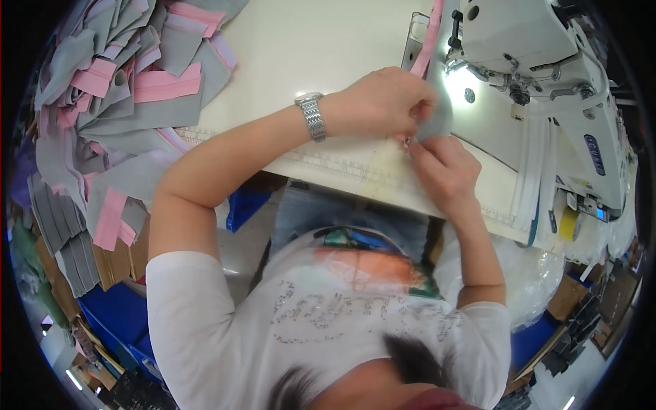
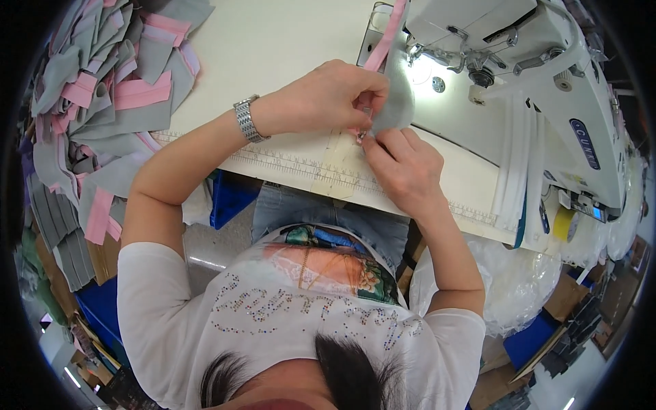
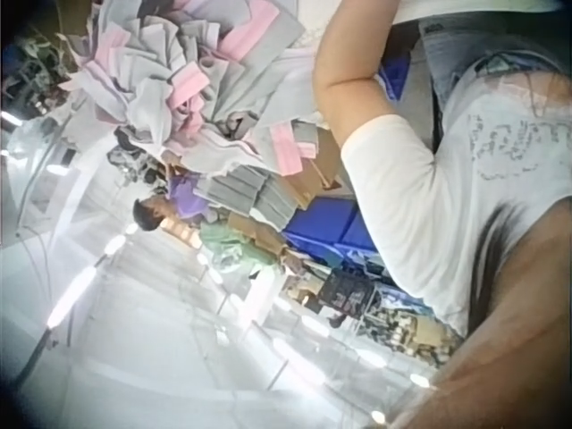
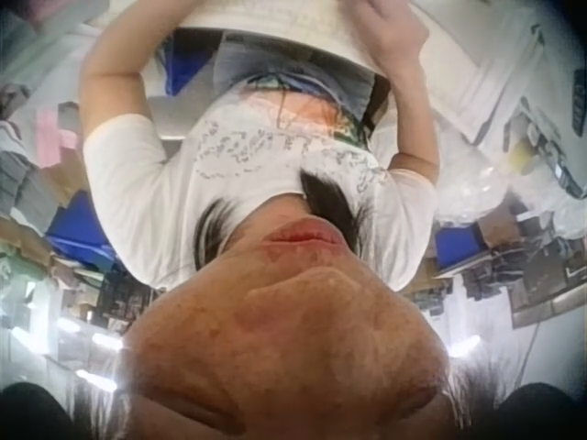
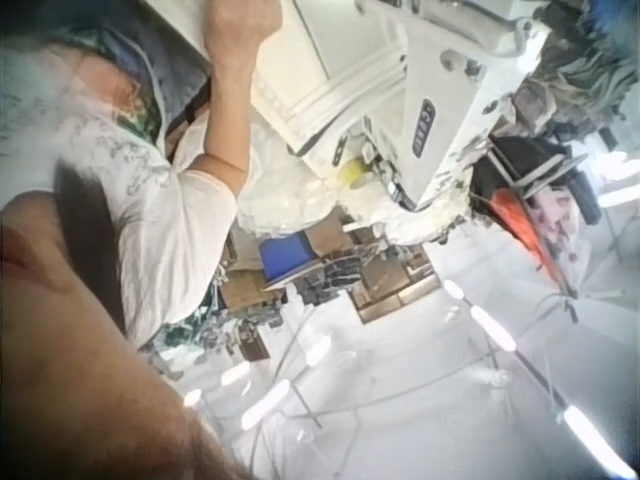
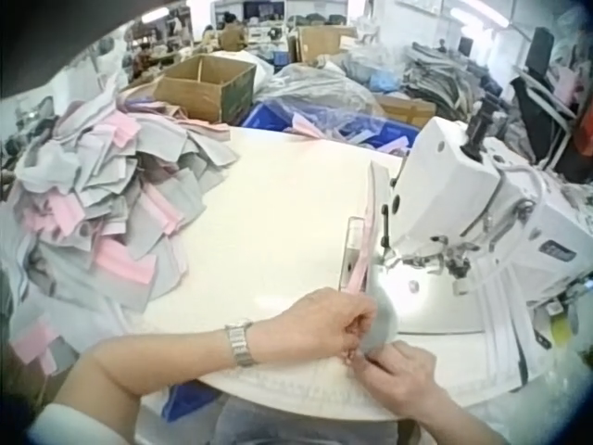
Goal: Sewing zippers onto fabric or leather strips using an industrial sewing machine.
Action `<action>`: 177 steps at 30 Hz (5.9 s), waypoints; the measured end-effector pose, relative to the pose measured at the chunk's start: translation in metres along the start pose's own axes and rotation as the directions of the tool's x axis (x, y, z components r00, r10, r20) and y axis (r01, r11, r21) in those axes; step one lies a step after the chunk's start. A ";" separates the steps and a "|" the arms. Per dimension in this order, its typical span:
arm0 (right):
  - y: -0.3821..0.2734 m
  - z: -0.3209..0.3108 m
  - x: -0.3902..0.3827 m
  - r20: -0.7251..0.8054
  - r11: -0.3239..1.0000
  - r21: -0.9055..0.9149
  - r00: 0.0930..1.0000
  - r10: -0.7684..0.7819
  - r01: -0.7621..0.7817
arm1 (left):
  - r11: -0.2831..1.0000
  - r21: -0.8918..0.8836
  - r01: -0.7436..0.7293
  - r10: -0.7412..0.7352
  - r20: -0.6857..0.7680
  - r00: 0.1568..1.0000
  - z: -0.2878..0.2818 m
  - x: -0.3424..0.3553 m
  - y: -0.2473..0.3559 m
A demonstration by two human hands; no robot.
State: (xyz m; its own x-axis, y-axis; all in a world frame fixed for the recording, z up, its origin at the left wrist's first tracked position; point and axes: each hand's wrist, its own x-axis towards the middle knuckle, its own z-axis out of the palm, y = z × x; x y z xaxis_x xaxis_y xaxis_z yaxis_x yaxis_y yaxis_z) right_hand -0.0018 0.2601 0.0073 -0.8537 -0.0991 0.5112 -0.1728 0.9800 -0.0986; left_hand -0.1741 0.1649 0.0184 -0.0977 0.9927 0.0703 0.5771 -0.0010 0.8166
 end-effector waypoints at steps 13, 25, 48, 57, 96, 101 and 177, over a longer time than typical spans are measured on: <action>-0.005 0.003 0.006 -0.095 0.999 -0.008 0.994 -0.046 0.045 | 0.996 -0.067 0.056 -0.057 -0.009 0.998 0.000 -0.006 -0.004; 0.000 0.011 0.005 -0.014 0.985 0.035 0.985 -0.169 0.170 | 0.999 0.026 0.025 -0.024 -0.058 0.998 0.009 0.004 -0.004; 0.001 -0.012 0.016 0.167 0.926 0.007 0.914 0.371 -0.377 | 0.914 0.375 -0.157 0.243 -0.195 0.950 -0.047 0.039 -0.060; 0.001 0.000 0.006 0.217 0.416 0.232 0.464 0.859 -0.879 | 0.893 0.363 -0.267 0.343 -0.163 0.925 -0.069 0.095 -0.082; 0.007 -0.014 0.049 0.336 0.789 -0.085 0.728 0.597 -0.608 | 0.846 0.374 -0.381 0.417 -0.019 0.908 -0.089 0.142 -0.094; 0.011 -0.006 0.046 0.232 0.817 -0.138 0.784 0.576 -0.559 | 0.820 0.415 -0.393 0.466 -0.087 0.881 -0.062 0.073 -0.071; -0.010 -0.014 -0.016 0.044 0.827 0.224 0.853 0.520 -0.516 | 0.645 0.578 -0.500 0.526 0.139 0.839 0.013 -0.009 -0.024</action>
State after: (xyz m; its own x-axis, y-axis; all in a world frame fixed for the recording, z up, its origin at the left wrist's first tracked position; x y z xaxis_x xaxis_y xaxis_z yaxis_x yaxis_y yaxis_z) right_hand 0.0199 0.2545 0.0118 -0.8396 0.4179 0.3470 0.1878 0.8228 -0.5365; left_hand -0.1763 0.1574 -0.0099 0.3343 0.8493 0.4086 0.8898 -0.4273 0.1603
